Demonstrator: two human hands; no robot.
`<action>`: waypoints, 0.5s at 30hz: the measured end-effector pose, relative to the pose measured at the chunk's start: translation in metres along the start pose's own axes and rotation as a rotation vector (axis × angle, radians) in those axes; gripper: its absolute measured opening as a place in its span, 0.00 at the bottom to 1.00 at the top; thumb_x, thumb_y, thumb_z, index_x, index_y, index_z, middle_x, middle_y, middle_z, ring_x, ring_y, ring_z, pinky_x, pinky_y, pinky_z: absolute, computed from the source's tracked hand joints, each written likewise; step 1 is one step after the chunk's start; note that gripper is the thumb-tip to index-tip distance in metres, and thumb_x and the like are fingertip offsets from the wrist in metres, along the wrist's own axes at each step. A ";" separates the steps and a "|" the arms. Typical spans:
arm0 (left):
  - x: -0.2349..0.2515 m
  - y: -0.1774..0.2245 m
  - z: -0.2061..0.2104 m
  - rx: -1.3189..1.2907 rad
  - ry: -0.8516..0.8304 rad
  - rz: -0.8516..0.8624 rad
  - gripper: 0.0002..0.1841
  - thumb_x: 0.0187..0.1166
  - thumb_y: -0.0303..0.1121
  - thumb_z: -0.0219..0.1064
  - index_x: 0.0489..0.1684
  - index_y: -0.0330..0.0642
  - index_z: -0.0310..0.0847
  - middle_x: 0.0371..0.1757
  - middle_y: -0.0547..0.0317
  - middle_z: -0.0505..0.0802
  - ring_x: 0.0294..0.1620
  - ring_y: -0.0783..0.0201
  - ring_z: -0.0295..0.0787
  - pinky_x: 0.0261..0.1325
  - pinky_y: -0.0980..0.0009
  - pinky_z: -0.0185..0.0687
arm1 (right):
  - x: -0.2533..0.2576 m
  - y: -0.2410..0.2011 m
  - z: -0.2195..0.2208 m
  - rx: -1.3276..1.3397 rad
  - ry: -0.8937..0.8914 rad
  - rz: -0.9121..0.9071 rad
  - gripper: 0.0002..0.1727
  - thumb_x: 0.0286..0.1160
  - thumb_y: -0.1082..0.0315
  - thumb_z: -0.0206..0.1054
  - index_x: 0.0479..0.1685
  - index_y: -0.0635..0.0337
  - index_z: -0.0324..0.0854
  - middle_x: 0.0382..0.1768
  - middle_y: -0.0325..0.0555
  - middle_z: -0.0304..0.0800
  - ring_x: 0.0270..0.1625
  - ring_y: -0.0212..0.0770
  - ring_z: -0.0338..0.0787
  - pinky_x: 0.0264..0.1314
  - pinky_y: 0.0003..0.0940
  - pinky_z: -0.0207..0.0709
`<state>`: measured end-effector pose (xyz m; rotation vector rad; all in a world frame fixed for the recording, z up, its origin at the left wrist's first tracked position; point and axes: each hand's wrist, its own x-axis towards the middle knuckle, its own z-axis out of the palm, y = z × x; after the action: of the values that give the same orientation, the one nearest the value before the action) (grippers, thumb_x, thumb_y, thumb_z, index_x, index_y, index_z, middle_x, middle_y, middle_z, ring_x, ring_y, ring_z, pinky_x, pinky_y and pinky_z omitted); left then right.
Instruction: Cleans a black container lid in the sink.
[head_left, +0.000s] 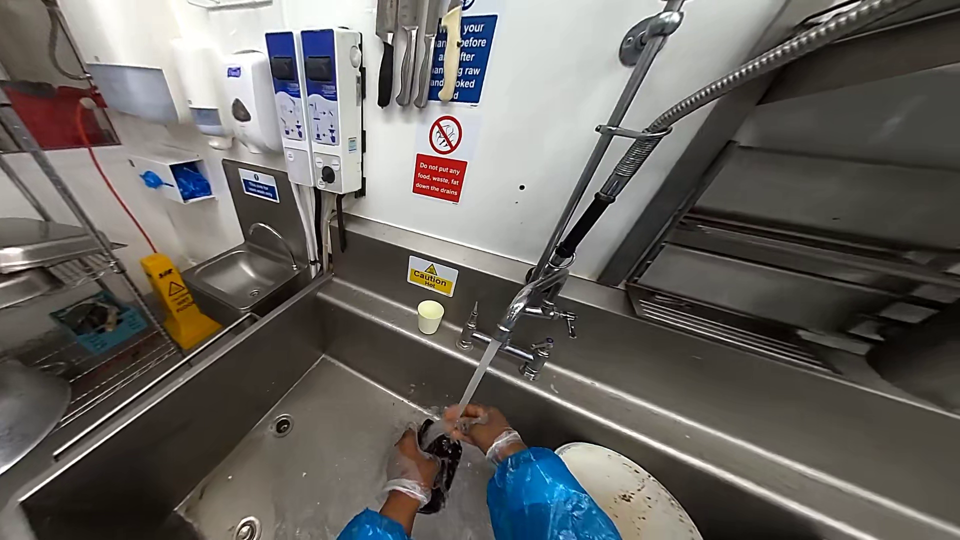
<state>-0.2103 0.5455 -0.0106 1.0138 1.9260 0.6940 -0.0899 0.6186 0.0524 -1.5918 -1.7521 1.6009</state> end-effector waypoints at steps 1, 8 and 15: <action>-0.001 0.000 -0.001 0.035 -0.019 0.007 0.33 0.72 0.31 0.73 0.81 0.37 0.71 0.74 0.38 0.84 0.76 0.44 0.80 0.80 0.46 0.71 | 0.002 0.001 -0.001 -0.031 0.006 -0.006 0.15 0.82 0.79 0.63 0.64 0.71 0.81 0.61 0.59 0.88 0.60 0.42 0.90 0.68 0.34 0.81; 0.001 0.000 0.000 0.159 -0.085 0.068 0.32 0.73 0.32 0.72 0.81 0.39 0.72 0.75 0.41 0.84 0.77 0.46 0.79 0.81 0.46 0.70 | 0.006 0.005 0.008 0.018 -0.069 0.048 0.13 0.83 0.79 0.62 0.63 0.70 0.82 0.56 0.55 0.89 0.53 0.37 0.89 0.61 0.30 0.82; 0.008 -0.008 -0.004 -0.055 -0.028 0.089 0.32 0.68 0.27 0.75 0.77 0.34 0.74 0.72 0.38 0.85 0.76 0.47 0.80 0.81 0.50 0.70 | 0.004 0.004 0.009 -0.059 -0.070 0.022 0.14 0.82 0.78 0.63 0.64 0.69 0.82 0.55 0.55 0.89 0.53 0.38 0.88 0.61 0.32 0.80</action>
<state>-0.2188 0.5477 -0.0178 1.0748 1.8366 0.7750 -0.0963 0.6165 0.0445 -1.6050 -1.8395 1.6485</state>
